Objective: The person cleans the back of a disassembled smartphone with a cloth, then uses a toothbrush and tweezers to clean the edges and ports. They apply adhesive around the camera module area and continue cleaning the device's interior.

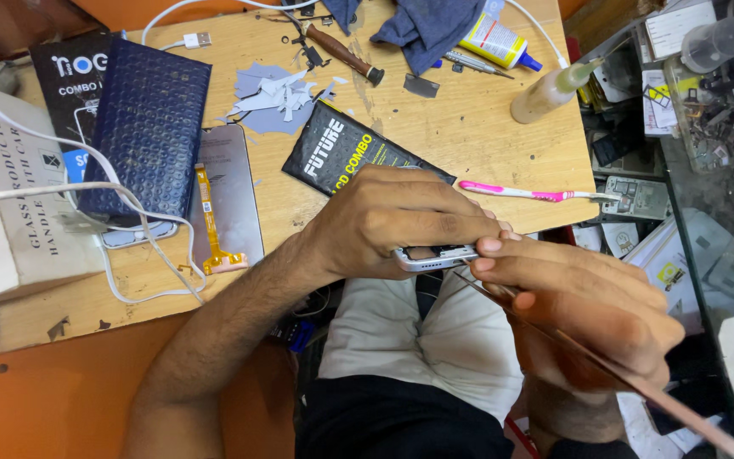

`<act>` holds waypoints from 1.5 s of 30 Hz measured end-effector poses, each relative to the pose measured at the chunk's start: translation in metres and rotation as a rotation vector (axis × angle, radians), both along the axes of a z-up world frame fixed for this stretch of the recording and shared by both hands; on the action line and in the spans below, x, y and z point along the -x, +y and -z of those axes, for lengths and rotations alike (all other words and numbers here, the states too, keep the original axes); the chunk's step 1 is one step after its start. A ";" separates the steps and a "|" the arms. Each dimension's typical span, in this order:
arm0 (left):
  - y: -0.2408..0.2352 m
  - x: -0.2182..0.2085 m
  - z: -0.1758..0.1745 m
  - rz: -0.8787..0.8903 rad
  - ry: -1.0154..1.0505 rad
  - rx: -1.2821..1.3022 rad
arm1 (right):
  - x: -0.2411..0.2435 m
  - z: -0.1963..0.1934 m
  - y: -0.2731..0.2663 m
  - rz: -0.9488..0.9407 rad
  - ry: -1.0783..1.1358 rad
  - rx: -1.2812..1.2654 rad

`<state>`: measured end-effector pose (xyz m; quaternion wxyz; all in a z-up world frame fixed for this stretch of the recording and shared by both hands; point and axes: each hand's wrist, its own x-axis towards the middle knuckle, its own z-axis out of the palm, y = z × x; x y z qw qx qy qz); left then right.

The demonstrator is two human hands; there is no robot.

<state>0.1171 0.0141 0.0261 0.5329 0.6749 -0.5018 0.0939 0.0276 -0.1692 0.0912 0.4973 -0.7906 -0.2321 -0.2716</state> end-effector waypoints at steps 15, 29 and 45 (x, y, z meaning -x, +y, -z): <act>0.001 0.001 0.003 -0.015 -0.007 -0.005 | -0.007 0.018 -0.009 -0.084 0.019 -0.008; 0.002 -0.001 0.006 -0.044 -0.017 0.001 | -0.022 0.059 -0.020 -0.233 0.041 -0.350; 0.002 -0.001 0.004 -0.005 0.012 -0.016 | -0.019 0.071 -0.026 -0.215 0.079 -0.493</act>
